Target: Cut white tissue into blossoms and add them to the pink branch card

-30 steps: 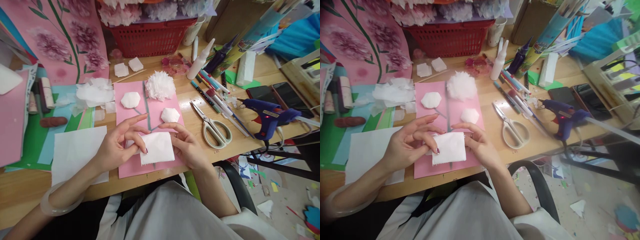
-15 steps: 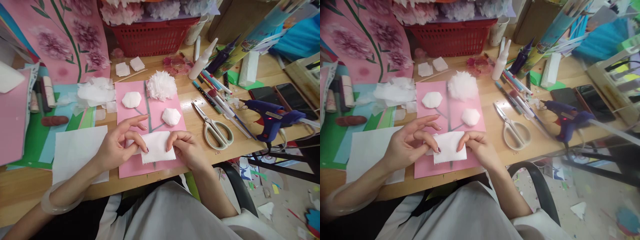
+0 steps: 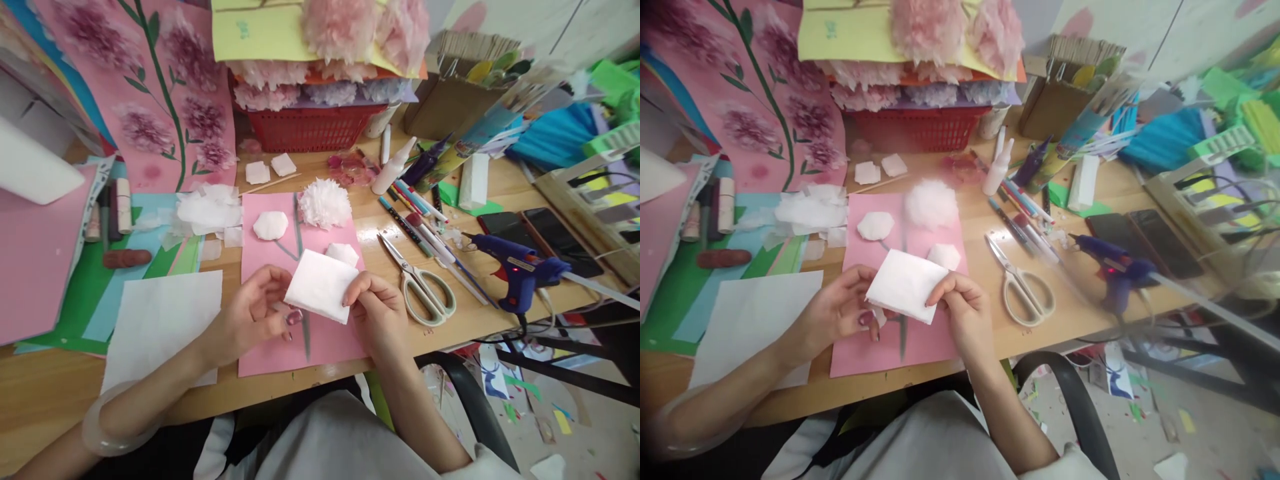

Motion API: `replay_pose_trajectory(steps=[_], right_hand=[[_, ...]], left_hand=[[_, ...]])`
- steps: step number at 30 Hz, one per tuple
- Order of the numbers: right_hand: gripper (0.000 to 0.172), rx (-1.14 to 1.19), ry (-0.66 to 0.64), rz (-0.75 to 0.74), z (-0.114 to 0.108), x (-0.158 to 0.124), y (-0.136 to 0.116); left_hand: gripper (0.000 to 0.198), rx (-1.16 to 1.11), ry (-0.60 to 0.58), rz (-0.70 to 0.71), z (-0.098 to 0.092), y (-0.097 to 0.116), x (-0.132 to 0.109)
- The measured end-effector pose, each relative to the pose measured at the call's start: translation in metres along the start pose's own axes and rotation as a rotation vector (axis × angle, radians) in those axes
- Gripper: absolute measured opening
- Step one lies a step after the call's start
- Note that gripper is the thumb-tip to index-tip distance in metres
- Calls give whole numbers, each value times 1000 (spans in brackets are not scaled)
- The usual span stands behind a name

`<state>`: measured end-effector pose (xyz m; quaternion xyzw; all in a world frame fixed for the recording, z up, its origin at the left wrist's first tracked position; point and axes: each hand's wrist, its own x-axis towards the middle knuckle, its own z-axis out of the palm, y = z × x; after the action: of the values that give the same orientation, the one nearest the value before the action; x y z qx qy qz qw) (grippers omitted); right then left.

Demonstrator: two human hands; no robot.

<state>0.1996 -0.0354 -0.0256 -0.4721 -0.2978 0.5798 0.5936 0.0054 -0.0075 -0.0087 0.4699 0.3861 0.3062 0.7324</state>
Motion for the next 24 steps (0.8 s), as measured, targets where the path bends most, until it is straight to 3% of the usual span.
replay_pose_trajectory(steps=[3,6,17,24], right_hand=[[24,34,61,-76,11,-1,-2],[23,29,85,-123,19,-3,-1],[18,47,122,-107,34,-8,1],[19,-48,91,-140,30,-7,6]], left_hand=[[29,48,-58,-132,10,9,-3],[29,73,-101,-179,13,13,-4],[38,23,-102,-73,5,2,-2],[45,-1,-132,-96,5,-1,1]])
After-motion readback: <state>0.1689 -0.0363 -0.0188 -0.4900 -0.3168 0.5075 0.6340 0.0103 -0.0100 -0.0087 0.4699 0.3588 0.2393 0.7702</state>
